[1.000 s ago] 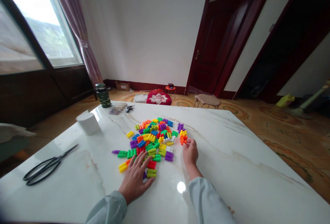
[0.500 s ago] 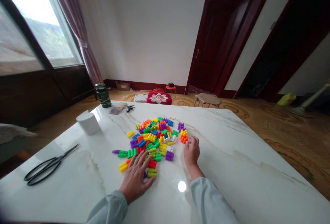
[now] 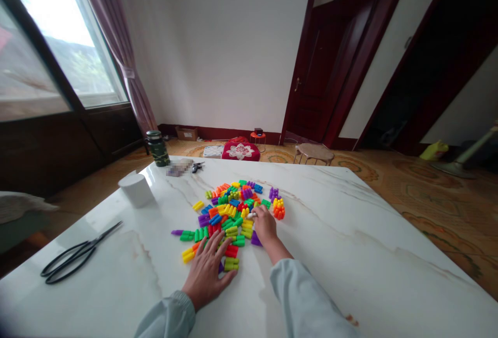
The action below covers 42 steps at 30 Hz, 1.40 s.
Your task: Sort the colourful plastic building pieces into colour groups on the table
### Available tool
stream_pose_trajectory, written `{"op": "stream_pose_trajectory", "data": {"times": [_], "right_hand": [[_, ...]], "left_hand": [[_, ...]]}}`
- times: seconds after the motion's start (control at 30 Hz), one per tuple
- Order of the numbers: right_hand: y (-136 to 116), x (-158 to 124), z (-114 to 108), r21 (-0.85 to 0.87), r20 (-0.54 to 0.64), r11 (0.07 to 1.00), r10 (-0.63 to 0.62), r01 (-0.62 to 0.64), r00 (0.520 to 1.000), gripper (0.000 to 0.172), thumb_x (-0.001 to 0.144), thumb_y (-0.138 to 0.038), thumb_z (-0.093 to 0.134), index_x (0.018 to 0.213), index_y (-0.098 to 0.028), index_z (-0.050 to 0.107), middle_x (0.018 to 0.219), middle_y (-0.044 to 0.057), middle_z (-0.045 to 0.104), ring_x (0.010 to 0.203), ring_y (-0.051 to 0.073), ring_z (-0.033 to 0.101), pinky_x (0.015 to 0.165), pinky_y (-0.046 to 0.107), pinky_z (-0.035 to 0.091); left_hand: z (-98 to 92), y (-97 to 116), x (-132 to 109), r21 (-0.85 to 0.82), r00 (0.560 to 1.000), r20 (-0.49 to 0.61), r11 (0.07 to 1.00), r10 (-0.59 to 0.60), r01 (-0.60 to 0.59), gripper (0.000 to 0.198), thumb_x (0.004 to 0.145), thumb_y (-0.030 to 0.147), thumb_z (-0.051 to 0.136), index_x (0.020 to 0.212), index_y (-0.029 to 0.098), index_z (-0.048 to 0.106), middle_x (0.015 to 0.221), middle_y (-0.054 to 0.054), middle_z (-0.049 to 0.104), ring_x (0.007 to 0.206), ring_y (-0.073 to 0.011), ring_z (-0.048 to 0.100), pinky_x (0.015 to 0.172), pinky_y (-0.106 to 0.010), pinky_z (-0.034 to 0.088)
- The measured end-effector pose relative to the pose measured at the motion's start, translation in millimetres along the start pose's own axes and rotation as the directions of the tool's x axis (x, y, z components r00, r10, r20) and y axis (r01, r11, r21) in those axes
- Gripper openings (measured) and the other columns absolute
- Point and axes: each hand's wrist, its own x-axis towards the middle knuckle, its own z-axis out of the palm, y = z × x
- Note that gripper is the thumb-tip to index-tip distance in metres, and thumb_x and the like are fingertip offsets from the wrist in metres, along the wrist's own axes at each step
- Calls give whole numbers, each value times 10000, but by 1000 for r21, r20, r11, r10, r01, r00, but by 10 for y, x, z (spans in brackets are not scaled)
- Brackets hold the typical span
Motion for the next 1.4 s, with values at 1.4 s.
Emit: {"op": "stream_pose_trajectory", "data": {"times": [1.4], "right_hand": [[-235,-403,-263,134,153,991,-2,-18,988,217,749,-115,541,868,-226,684,943,35,668,757,167,633,693,255,471]], "left_hand": [[-221,-712,1931,-54,955,168,965,-246,258,323,858,174,514,1126,210,690,1119,-99,678,1072,-238,606,918,-309,444]]}}
